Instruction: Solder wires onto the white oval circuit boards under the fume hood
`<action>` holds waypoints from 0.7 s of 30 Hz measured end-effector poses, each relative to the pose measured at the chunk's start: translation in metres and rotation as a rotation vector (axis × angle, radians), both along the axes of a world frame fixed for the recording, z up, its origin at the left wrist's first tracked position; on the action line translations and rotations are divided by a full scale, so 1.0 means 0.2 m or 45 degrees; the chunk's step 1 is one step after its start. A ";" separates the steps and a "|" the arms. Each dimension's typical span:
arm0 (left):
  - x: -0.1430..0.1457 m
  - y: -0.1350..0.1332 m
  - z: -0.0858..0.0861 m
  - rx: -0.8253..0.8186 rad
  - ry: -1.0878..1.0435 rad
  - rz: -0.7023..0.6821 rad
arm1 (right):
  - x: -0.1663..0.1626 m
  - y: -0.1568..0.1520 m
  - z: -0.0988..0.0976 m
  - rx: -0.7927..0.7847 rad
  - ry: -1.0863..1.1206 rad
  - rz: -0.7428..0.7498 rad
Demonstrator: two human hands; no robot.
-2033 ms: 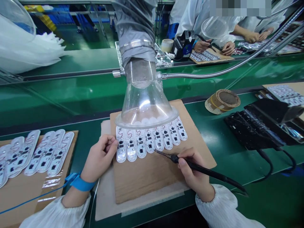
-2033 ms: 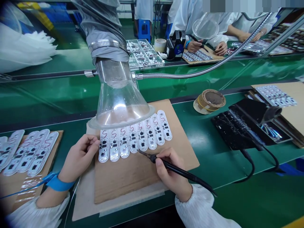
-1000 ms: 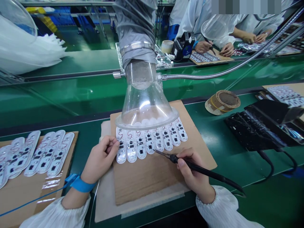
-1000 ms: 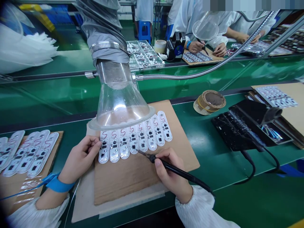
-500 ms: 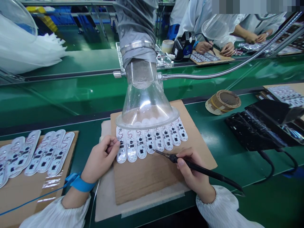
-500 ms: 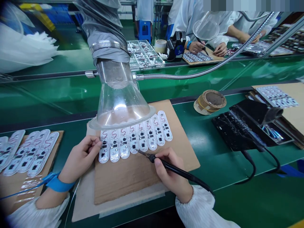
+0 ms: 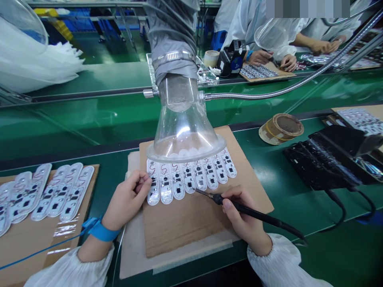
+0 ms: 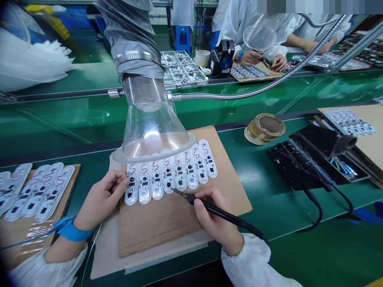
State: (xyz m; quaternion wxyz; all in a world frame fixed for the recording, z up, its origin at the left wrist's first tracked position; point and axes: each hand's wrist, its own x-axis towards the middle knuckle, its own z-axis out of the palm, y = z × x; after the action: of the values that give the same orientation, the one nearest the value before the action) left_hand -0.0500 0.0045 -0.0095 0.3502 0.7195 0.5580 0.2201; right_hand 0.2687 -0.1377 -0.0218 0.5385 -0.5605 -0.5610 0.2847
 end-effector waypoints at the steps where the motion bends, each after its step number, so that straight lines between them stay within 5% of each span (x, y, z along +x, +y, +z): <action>1: 0.00 0.00 0.00 -0.004 0.010 -0.007 | 0.00 0.00 0.00 0.001 -0.007 -0.002; 21: -0.02 0.00 -0.02 -0.024 0.093 -0.081 | 0.01 0.01 0.00 -0.013 0.017 0.007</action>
State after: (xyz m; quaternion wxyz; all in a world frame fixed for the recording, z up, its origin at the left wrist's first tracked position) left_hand -0.0540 0.0054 -0.0127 0.3431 0.7410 0.5493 0.1772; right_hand 0.2697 -0.1353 -0.0219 0.5385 -0.5600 -0.5575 0.2927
